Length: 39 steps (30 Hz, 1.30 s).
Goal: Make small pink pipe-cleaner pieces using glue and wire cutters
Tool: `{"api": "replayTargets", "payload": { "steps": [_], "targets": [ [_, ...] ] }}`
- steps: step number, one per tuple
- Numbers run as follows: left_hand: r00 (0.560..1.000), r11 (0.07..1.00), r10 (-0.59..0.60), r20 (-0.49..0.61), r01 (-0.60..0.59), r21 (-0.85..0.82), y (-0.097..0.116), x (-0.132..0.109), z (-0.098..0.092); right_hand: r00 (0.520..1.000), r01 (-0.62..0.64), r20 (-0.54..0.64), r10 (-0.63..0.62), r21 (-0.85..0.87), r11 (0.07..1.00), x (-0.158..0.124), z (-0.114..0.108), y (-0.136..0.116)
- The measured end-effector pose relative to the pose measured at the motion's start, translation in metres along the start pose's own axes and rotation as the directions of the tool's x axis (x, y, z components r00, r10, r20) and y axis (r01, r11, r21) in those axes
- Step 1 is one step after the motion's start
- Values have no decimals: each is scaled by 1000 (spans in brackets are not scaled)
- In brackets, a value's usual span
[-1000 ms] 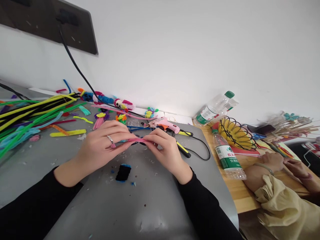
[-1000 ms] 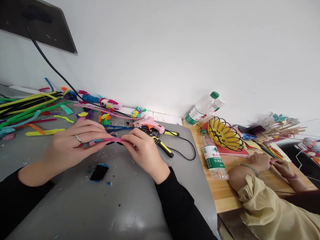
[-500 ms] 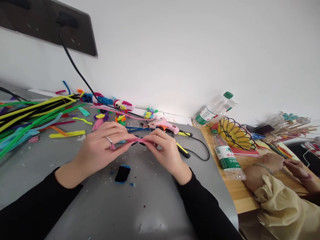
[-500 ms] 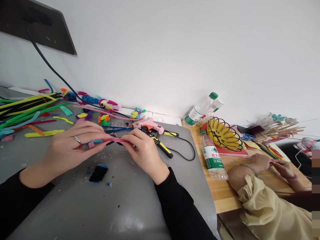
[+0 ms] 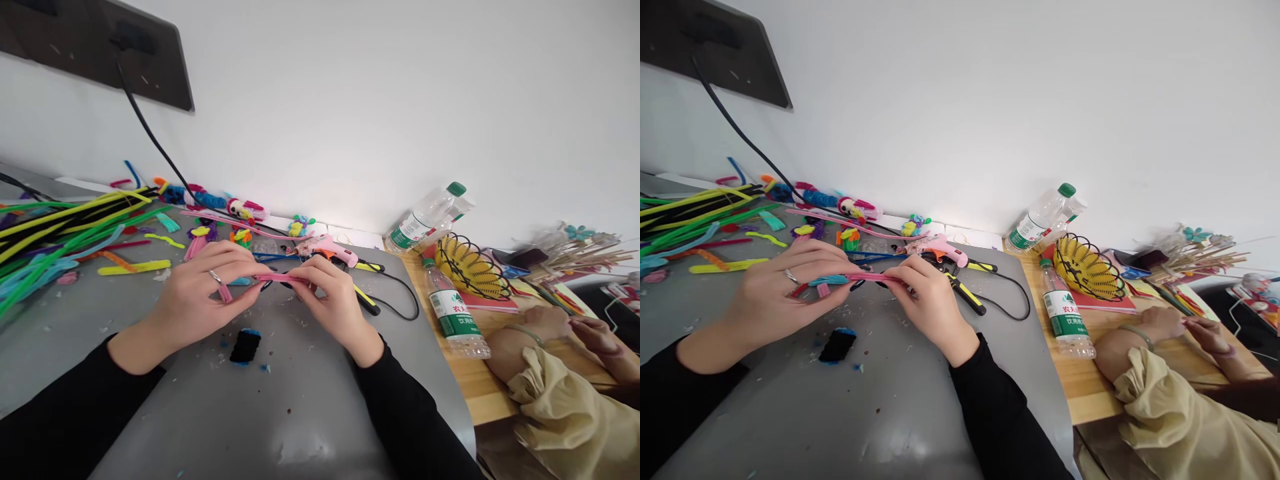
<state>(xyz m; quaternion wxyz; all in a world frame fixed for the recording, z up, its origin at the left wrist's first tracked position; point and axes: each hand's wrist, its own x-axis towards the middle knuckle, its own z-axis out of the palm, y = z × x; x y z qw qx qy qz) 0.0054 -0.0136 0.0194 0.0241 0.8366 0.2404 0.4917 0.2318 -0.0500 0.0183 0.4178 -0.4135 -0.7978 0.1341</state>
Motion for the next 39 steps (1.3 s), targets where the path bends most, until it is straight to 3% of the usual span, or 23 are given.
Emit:
{"api": "replayTargets", "payload": {
  "steps": [21, 39],
  "targets": [
    [999, 999, -37, -34, 36, -19, 0, 1, 1, 1000, -11, -3, 11, 1, 1000, 1, 0, -1],
    [999, 999, 32, -17, -32, 18, 0, 5, -1, 1000, -1, -26, 2, 9, 1000, 1, 1, 1]
  ]
}}
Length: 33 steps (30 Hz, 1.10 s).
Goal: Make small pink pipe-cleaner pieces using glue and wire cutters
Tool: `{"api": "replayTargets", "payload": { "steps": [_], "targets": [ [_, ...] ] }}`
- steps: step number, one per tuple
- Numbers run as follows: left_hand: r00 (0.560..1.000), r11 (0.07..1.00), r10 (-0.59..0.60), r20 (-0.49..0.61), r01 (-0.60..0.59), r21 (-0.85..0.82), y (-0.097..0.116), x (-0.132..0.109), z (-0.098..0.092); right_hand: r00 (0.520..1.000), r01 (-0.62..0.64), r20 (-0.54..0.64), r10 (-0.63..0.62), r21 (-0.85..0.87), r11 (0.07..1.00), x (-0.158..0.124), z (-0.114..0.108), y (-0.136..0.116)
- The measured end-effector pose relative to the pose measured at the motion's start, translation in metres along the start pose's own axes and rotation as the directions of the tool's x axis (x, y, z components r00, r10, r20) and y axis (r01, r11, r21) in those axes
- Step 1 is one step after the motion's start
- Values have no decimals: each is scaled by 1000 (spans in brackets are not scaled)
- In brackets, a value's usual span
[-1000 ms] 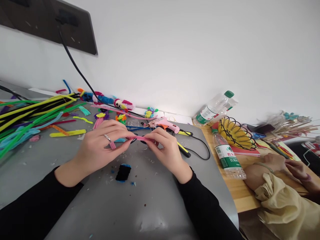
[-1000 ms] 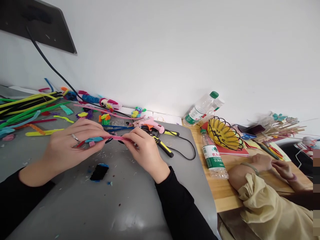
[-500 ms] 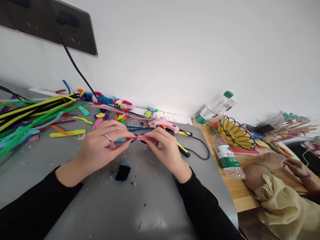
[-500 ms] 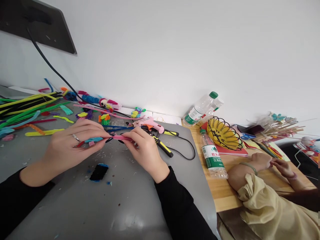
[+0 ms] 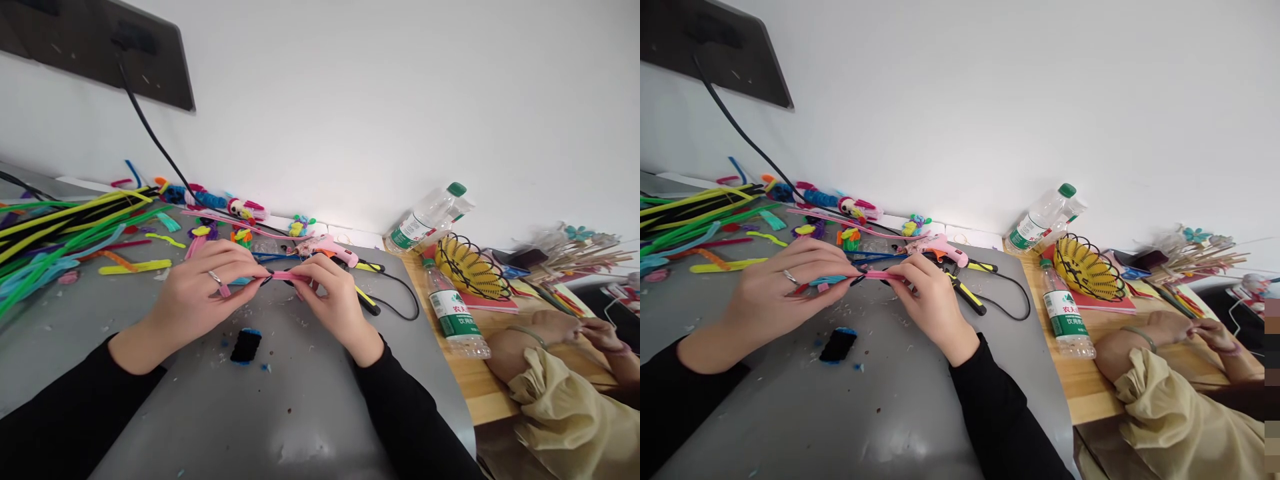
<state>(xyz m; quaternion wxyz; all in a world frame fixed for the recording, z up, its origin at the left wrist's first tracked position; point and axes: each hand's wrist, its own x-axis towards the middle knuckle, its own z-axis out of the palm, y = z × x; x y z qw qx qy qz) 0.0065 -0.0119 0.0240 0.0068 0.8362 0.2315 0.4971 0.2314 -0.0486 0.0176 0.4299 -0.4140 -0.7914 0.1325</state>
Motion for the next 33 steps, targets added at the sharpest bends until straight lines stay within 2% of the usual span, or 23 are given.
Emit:
{"api": "replayTargets", "payload": {
  "steps": [23, 29, 33],
  "targets": [
    [999, 1000, -7, 34, 8, -28, 1, -1, 1, 1000, 5, 26, -6, 3, 1000, -2, 0, 1],
    [999, 1000, 22, 23, -22, -11, 1, -1, 1, 1000, 21, 12, -21, 10, 1000, -1, 0, -1],
    [999, 999, 51, 12, -51, -5, 1, 2, -2, 1000, 21, 16, -20, -50, 999, -1, -1, 0]
  ]
}}
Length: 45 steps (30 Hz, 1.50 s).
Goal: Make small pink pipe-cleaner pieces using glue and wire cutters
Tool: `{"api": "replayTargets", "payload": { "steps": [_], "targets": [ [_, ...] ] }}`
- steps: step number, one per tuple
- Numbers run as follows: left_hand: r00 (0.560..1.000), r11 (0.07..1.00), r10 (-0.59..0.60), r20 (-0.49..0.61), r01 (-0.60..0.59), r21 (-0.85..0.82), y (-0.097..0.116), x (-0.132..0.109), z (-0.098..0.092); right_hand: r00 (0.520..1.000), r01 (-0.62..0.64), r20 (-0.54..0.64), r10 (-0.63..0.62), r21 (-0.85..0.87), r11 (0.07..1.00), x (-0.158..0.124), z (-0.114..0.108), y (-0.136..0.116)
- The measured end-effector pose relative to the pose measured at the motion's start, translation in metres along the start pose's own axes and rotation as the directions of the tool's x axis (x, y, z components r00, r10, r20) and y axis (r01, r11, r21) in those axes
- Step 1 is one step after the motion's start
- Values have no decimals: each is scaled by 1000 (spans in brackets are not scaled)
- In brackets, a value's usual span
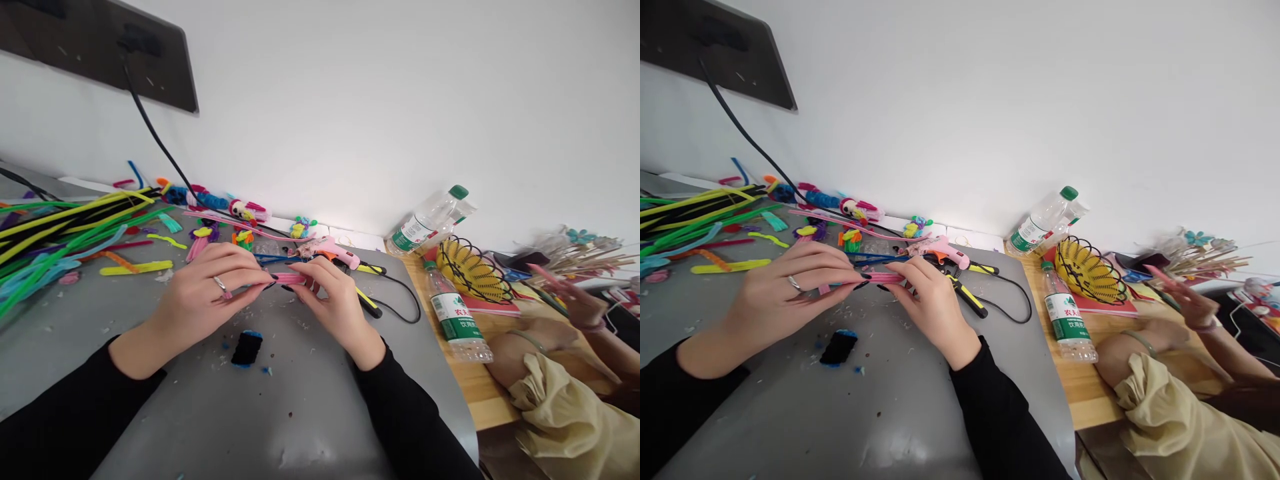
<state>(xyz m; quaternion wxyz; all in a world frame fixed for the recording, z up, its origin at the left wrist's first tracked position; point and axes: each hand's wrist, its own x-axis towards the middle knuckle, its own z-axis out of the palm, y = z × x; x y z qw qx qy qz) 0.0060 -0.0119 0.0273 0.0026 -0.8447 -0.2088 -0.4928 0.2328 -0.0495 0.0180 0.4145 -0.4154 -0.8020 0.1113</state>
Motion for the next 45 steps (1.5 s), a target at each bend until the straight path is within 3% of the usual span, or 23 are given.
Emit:
{"api": "replayTargets", "payload": {
  "steps": [14, 23, 35, 45],
  "targets": [
    [1000, 1000, 3, 15, -4, 21, 0, 0, 0, 992, 118, -29, -122, -115, 986, -1, 1, 2],
    [985, 984, -172, 3, 172, -41, -2, -10, 5, 992, 98, -66, -107, -120, 988, 0, 1, 3],
    [980, 980, -183, 75, 187, -60, 2, -9, 3, 987, 122, -86, -133, -123, 985, 0, 5, 3],
    [983, 980, -179, 39, 182, -85, 1, -9, 5, 990, 99, -81, -112, -149, 984, -2, 4, 3]
  ]
}}
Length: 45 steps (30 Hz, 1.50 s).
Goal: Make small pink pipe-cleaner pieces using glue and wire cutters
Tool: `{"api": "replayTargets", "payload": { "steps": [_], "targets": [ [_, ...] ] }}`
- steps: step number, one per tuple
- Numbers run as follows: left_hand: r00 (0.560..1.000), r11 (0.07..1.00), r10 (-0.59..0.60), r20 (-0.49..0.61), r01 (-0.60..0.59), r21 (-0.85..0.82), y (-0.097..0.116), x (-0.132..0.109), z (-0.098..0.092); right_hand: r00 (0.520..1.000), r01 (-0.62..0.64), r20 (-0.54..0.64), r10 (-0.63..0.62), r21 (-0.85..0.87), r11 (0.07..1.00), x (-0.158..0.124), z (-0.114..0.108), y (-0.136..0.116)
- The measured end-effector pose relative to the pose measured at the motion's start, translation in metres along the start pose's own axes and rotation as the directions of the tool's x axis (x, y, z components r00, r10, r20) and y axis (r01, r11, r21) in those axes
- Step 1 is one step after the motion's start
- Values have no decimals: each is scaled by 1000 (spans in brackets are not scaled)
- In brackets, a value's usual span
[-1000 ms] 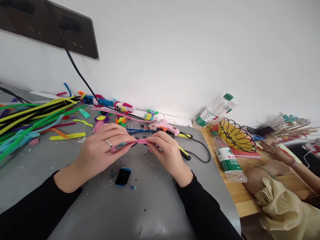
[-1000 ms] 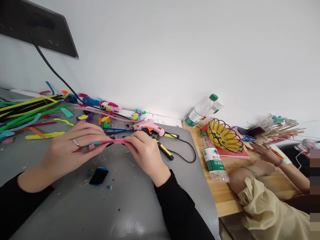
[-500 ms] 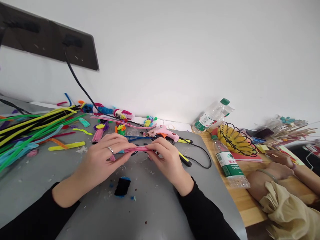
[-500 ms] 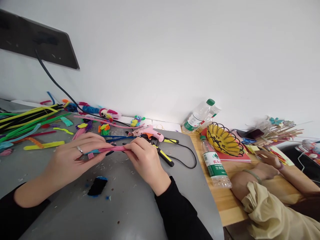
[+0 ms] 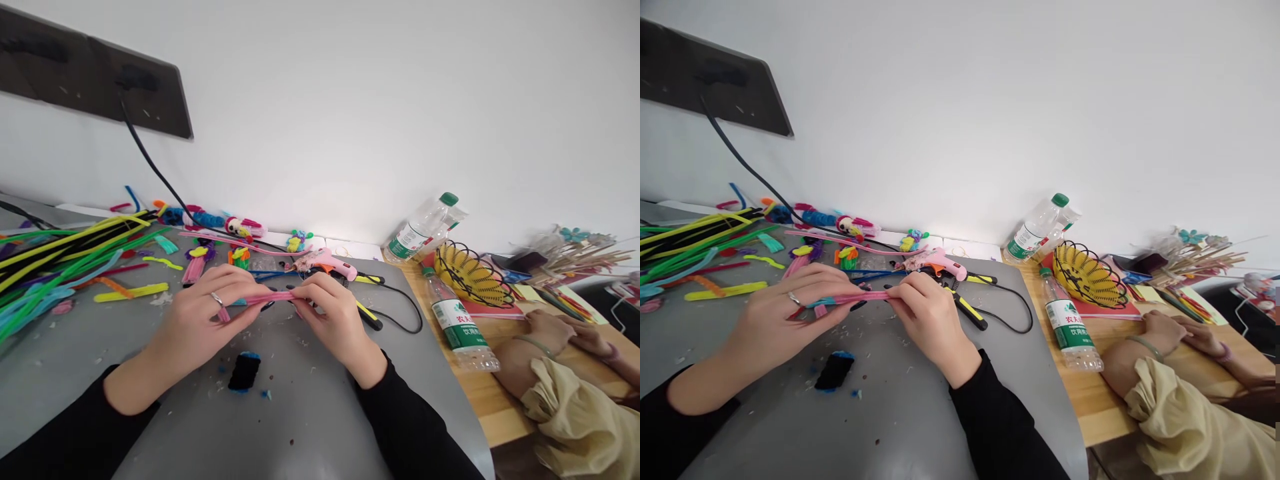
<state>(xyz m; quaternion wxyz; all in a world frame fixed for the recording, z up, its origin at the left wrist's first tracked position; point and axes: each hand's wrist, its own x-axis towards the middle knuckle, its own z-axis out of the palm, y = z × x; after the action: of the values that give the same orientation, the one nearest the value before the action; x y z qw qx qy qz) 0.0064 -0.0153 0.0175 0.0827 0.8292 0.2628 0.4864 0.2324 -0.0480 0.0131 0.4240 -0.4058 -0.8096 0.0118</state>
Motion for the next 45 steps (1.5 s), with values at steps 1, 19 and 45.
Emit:
{"api": "replayTargets", "payload": {
  "steps": [1, 19, 45],
  "targets": [
    [1000, 1000, -15, -4, 15, 6, 0, 0, 0, 1000, -2, -7, 2, -7, 1000, 0, 0, 0],
    [948, 935, -317, 25, 317, -157, 2, 2, -7, 998, -53, -19, 53, 1, 999, 0, 0, -1],
    [997, 997, -77, -12, 76, -18, 0, 1, -5, 917, -398, 165, 363, 399, 826, 4, 0, -3]
  ]
}}
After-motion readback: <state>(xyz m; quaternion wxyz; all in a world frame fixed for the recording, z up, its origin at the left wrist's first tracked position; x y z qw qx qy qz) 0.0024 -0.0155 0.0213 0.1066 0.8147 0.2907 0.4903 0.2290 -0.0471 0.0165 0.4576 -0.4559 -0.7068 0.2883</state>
